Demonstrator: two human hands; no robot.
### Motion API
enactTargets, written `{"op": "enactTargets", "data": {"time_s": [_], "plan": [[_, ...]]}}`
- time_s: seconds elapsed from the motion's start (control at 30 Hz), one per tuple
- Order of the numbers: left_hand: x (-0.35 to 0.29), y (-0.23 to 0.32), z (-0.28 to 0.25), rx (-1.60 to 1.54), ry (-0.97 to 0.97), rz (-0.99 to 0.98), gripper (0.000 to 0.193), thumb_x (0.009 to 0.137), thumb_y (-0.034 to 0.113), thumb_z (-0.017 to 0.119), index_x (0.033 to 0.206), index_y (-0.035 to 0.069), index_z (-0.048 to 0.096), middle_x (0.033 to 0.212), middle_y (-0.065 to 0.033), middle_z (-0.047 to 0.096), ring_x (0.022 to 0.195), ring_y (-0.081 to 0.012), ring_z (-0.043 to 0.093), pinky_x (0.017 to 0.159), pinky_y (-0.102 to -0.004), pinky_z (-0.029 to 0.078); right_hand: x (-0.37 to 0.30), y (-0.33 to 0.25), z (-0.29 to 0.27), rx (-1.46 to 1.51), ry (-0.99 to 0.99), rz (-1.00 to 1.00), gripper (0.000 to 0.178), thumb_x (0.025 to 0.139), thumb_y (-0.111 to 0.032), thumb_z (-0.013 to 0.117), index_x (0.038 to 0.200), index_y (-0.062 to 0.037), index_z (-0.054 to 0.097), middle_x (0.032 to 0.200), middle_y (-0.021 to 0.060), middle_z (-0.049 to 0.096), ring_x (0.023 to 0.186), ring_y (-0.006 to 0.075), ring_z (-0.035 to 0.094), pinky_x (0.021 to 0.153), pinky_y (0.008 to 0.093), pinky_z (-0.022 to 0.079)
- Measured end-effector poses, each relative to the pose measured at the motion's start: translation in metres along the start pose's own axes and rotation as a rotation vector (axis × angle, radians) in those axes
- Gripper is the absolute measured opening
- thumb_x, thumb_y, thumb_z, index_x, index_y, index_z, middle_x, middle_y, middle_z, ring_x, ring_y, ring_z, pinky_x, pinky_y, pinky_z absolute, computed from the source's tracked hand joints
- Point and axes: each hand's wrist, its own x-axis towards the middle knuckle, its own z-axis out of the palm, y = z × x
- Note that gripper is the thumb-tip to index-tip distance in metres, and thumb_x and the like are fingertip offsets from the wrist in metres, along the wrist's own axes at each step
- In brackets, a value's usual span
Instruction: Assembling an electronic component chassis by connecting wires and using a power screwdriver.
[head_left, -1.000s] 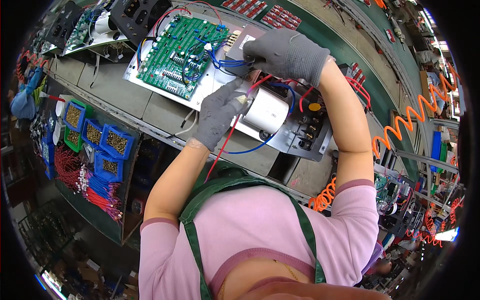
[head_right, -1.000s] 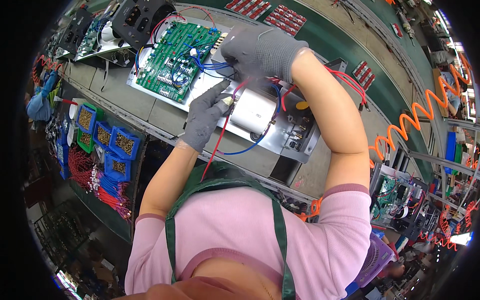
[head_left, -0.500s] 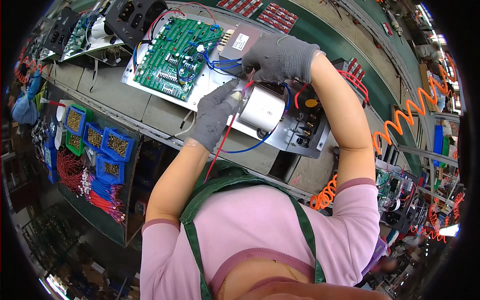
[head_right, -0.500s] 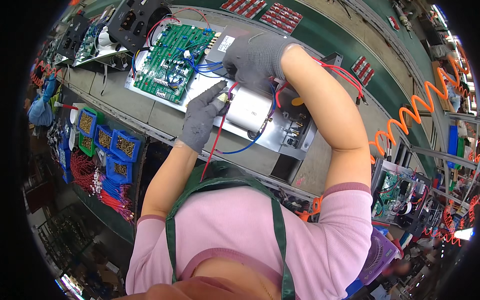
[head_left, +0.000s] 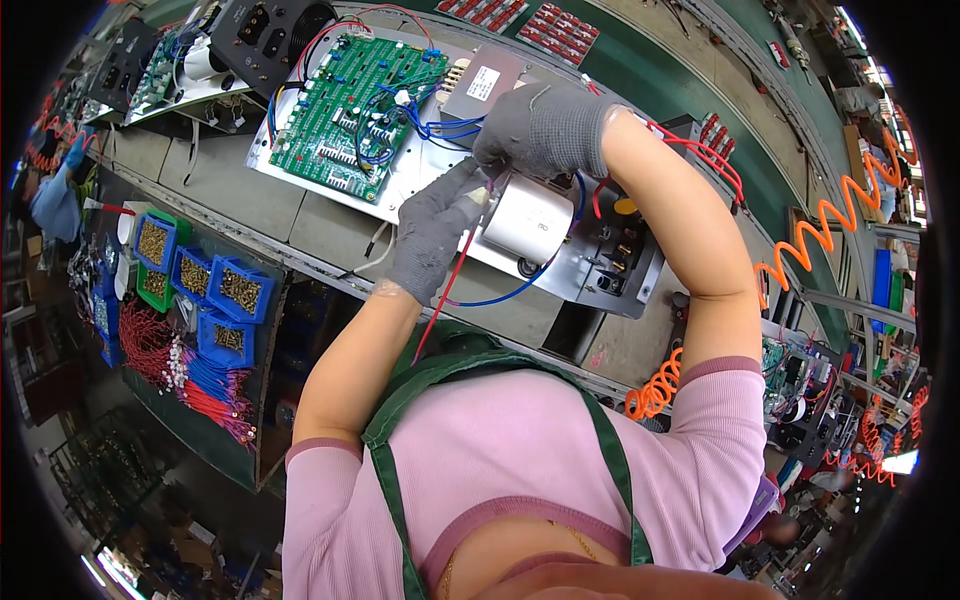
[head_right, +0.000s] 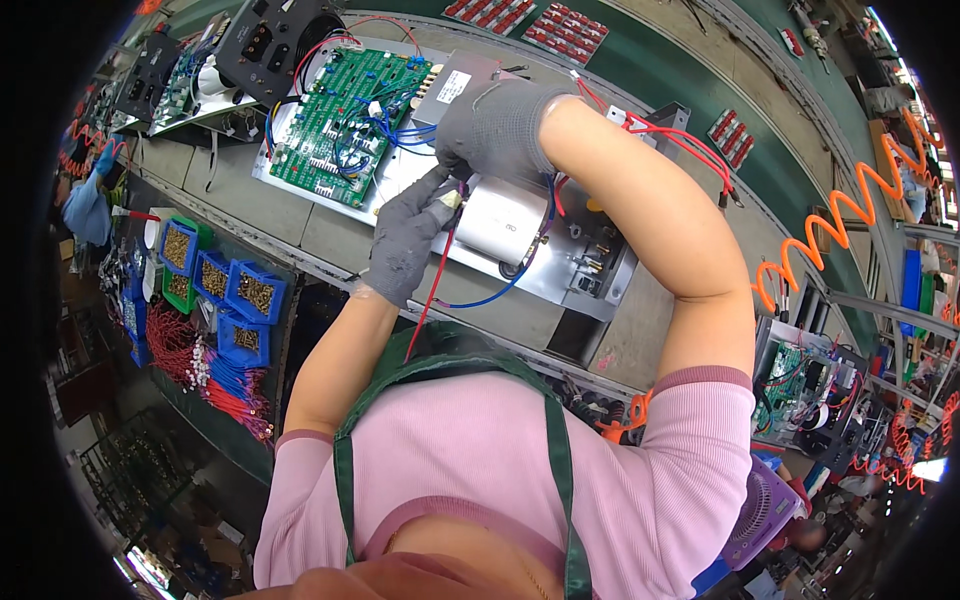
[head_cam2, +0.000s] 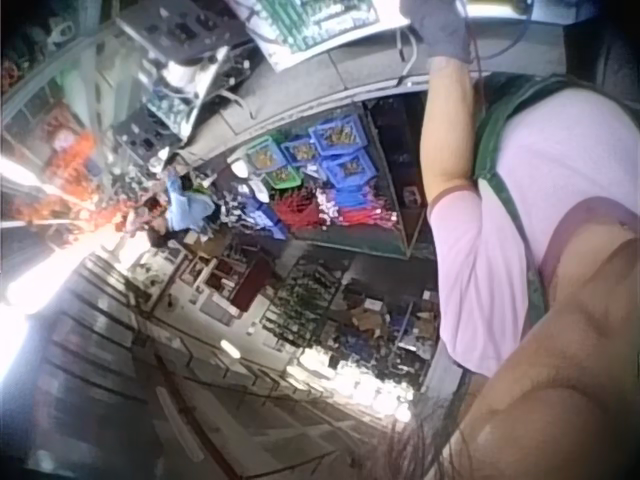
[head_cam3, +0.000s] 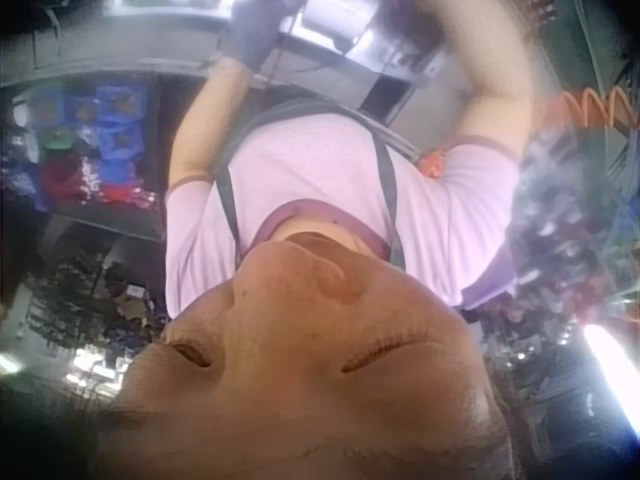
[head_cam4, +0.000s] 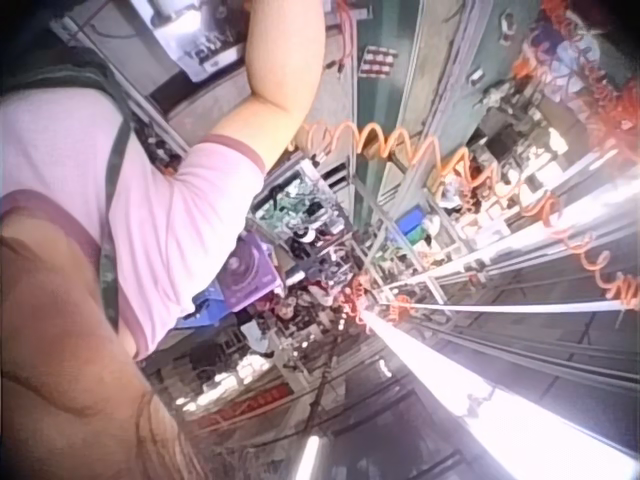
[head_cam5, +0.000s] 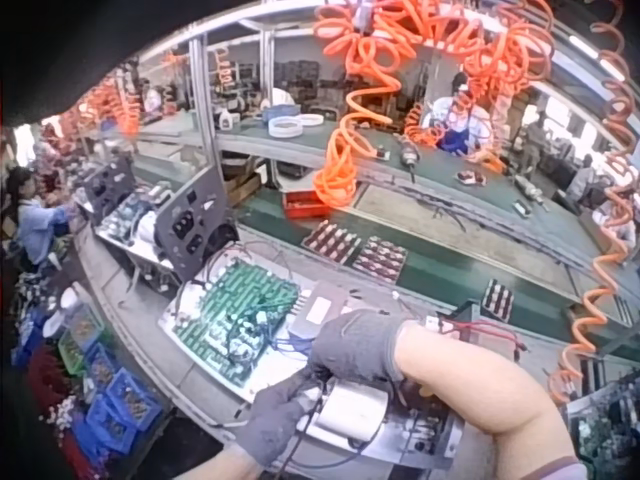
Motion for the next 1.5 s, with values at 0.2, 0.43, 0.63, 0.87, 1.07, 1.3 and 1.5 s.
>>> {"op": "enactTargets", "data": {"time_s": [0.2,0.43,0.63,0.87,1.07,1.3,1.5], "plan": [[-0.005,0.002,0.008,-0.037,0.031,0.051,0.052,0.084,-0.004,0.053,0.135,-0.006,0.042,0.115,-0.0147,0.061,0.100,-0.0139,0.059,0.089,-0.0243,0.046,-0.001,-0.003,-0.001,0.013,-0.006,0.012,0.027,0.075,-0.007,0.058,0.097,-0.0170,0.071,0.089,0.0077,0.069,0.087,0.0263,0.065,0.076,0.0361,0.051],[-0.001,0.001,0.003,0.036,0.039,-0.002,0.057,0.082,-0.006,0.051,0.138,-0.005,0.040,0.114,-0.0153,0.061,0.098,-0.0141,0.060,0.089,-0.0245,0.047,0.003,0.001,0.004,0.004,-0.014,0.018,0.028,0.074,-0.008,0.059,0.098,-0.0170,0.071,0.090,0.0074,0.069,0.087,0.0264,0.065,0.077,0.0363,0.050],[-0.007,0.002,0.001,0.029,-0.015,0.033,0.056,0.082,-0.004,0.051,0.137,-0.007,0.039,0.118,-0.0161,0.060,0.105,-0.0172,0.059,0.093,-0.0263,0.045,0.006,0.002,0.005,0.030,-0.024,0.023,0.029,0.075,-0.006,0.059,0.099,-0.0172,0.071,0.092,0.0073,0.069,0.089,0.0268,0.065,0.078,0.0364,0.051],[0.001,-0.004,-0.003,-0.021,0.001,0.010,0.054,0.081,-0.005,0.053,0.134,-0.007,0.043,0.119,-0.0168,0.060,0.106,-0.0187,0.059,0.092,-0.0282,0.047,0.002,0.005,0.007,0.056,0.015,-0.009,0.019,0.079,-0.013,0.061,0.095,-0.0127,0.071,0.089,0.0113,0.069,0.087,0.0279,0.065,0.076,0.0383,0.049],[0.003,-0.001,-0.008,-0.021,-0.021,-0.020,0.051,0.081,-0.004,0.056,0.131,-0.007,0.046,0.118,-0.0168,0.060,0.103,-0.0194,0.061,0.091,-0.0284,0.050,0.004,0.005,0.006,0.014,-0.019,0.012,0.030,0.074,-0.006,0.059,0.100,-0.0170,0.070,0.092,0.0079,0.069,0.089,0.0264,0.065,0.078,0.0363,0.051],[-0.005,0.003,-0.002,-0.068,0.055,-0.070,0.045,0.081,-0.003,0.057,0.126,-0.006,0.052,0.114,-0.0147,0.063,0.101,-0.0181,0.061,0.090,-0.0276,0.049,0.000,0.004,0.004,0.063,0.010,-0.008,0.024,0.077,-0.010,0.060,0.097,-0.0139,0.071,0.090,0.0103,0.069,0.086,0.0279,0.065,0.075,0.0380,0.050],[-0.002,-0.006,-0.001,-0.016,0.050,-0.012,0.043,0.081,-0.003,0.057,0.123,-0.006,0.055,0.111,-0.0116,0.064,0.098,-0.0159,0.061,0.090,-0.0278,0.047,0.010,0.007,0.014,0.011,-0.002,-0.048,0.019,0.076,-0.011,0.062,0.093,-0.0122,0.072,0.085,0.0124,0.069,0.080,0.0295,0.066,0.070,0.0400,0.050]]}}
